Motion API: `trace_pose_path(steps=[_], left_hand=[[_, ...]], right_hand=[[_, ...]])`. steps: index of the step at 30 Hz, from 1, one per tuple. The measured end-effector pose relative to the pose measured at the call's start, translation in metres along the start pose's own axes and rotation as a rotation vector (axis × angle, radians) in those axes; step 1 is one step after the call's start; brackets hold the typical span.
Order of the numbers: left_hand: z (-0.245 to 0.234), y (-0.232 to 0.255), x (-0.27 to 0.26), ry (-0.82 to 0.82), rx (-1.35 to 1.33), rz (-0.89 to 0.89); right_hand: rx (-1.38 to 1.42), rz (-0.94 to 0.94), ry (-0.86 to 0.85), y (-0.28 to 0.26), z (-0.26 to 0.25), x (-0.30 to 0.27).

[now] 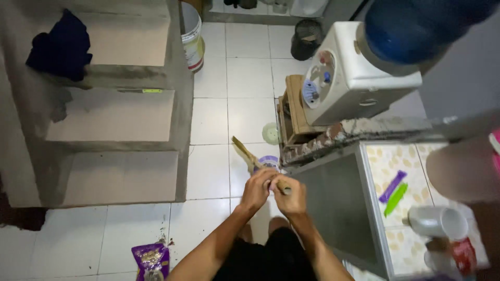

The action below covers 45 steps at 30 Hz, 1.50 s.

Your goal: Sweeping dirt and debris from the floor and stairs using a broom.

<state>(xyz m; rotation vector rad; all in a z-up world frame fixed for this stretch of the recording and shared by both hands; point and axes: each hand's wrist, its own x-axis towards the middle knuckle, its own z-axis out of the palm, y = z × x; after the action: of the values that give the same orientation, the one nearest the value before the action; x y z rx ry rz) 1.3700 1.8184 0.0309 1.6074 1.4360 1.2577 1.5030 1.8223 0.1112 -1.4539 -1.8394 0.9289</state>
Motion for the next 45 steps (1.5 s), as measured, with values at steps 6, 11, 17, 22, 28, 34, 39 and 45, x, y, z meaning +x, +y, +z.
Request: trace_pose_path(steps=[6,11,17,22,28,34,39,45], left_hand=[[-0.016,0.02,0.111,0.113,-0.071,-0.158],[-0.015,-0.035,0.176,0.16,-0.196,-0.232],[-0.046,-0.044,0.289,0.188,-0.245,-0.504],[-0.025,-0.178,0.301,0.241,-0.255,-0.51],[-0.052,-0.225,0.244,0.367,-0.174,-0.7],[-0.036,-0.196,0.238,0.473,-0.071,-0.466],[-0.078,-0.134,0.296,0.451,-0.503,-0.567],[-0.119,-0.108,0.34,0.368,-0.429,-0.494]], right_hand=[[0.063,-0.146,-0.001,0.006,-0.009,0.125],[0.12,-0.162,0.022,0.051,0.022,0.24],[0.066,-0.264,-0.04,0.101,0.084,0.396],[0.077,-0.195,-0.054,0.163,0.176,0.464],[0.138,-0.16,-0.38,0.139,0.228,0.415],[0.241,-0.184,-0.648,0.139,0.207,0.391],[0.157,0.074,-0.685,0.098,0.164,0.438],[0.043,-0.226,-0.673,-0.006,0.106,0.485]])
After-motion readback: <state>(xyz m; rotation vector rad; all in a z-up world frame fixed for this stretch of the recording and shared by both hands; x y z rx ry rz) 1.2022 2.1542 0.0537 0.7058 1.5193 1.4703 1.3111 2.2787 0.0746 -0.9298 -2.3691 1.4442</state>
